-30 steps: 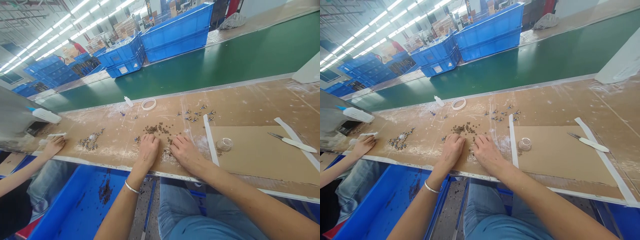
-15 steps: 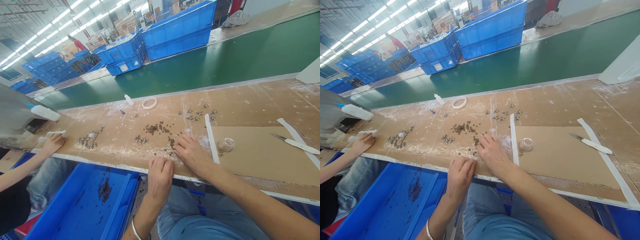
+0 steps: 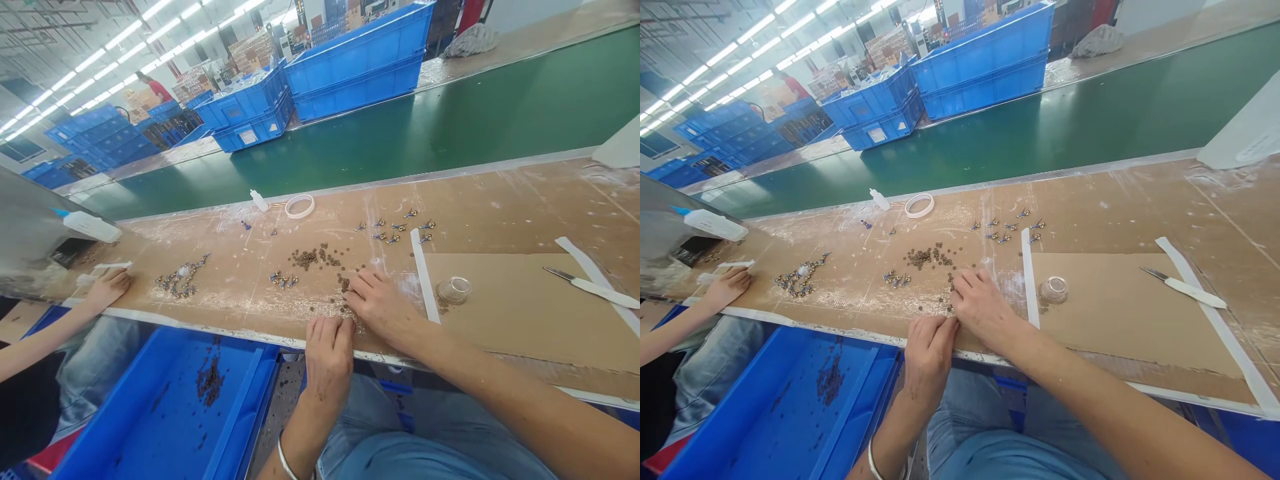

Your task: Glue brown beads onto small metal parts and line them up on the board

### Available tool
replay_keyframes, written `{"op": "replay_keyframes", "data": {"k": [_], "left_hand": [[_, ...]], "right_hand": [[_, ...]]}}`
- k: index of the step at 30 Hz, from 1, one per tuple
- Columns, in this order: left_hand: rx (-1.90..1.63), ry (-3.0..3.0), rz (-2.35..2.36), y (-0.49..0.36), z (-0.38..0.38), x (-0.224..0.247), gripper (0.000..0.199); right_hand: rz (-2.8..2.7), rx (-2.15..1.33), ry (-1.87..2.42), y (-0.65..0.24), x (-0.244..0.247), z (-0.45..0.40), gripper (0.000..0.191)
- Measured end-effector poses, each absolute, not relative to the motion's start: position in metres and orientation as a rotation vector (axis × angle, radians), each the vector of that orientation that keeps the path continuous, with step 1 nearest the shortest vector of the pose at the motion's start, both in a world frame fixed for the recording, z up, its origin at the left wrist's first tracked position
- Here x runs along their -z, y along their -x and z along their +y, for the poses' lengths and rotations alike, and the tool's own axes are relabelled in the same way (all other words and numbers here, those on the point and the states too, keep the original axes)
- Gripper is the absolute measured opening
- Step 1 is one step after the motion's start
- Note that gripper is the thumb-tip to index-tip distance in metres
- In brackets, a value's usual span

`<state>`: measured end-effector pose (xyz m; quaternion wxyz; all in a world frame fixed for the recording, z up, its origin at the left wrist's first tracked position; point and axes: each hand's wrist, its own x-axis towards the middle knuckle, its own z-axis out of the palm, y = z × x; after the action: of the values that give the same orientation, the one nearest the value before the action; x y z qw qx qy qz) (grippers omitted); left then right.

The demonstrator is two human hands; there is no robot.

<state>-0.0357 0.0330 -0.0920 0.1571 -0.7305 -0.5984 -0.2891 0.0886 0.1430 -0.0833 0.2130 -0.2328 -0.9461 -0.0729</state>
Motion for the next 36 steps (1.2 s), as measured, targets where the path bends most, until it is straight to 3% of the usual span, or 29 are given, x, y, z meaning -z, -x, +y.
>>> {"op": "replay_keyframes", "data": {"k": [4, 12, 22, 25, 30, 36], "left_hand": [[0.86, 1.973, -1.707, 0.058, 0.033, 0.089, 0.014], [0.549, 1.864, -2.018, 0.143, 0.074, 0.087, 0.02], [0.493, 1.99, -2.05, 0.133, 0.089, 0.075, 0.02], [0.832, 2.0, -2.226, 0.12, 0.074, 0.067, 0.019], [1.84, 1.76, -2.761, 0.089, 0.051, 0.052, 0.016], [2.078, 1.744, -2.847, 0.051, 0.052, 0.036, 0.018]], "right_hand": [[-2.656, 0.205, 0.61, -0.083, 0.085, 0.143, 0.01], [-2.719, 0.209, 0.551, -0.073, 0.079, 0.146, 0.012], [-2.625, 0.04, 0.622, -0.1, 0.083, 0.151, 0.015], [-2.517, -0.041, 0.718, -0.112, 0.089, 0.141, 0.013], [-2.263, -0.236, 0.833, -0.125, 0.093, 0.119, 0.017], [-2.124, -0.329, 0.898, -0.131, 0.092, 0.102, 0.019]]}}
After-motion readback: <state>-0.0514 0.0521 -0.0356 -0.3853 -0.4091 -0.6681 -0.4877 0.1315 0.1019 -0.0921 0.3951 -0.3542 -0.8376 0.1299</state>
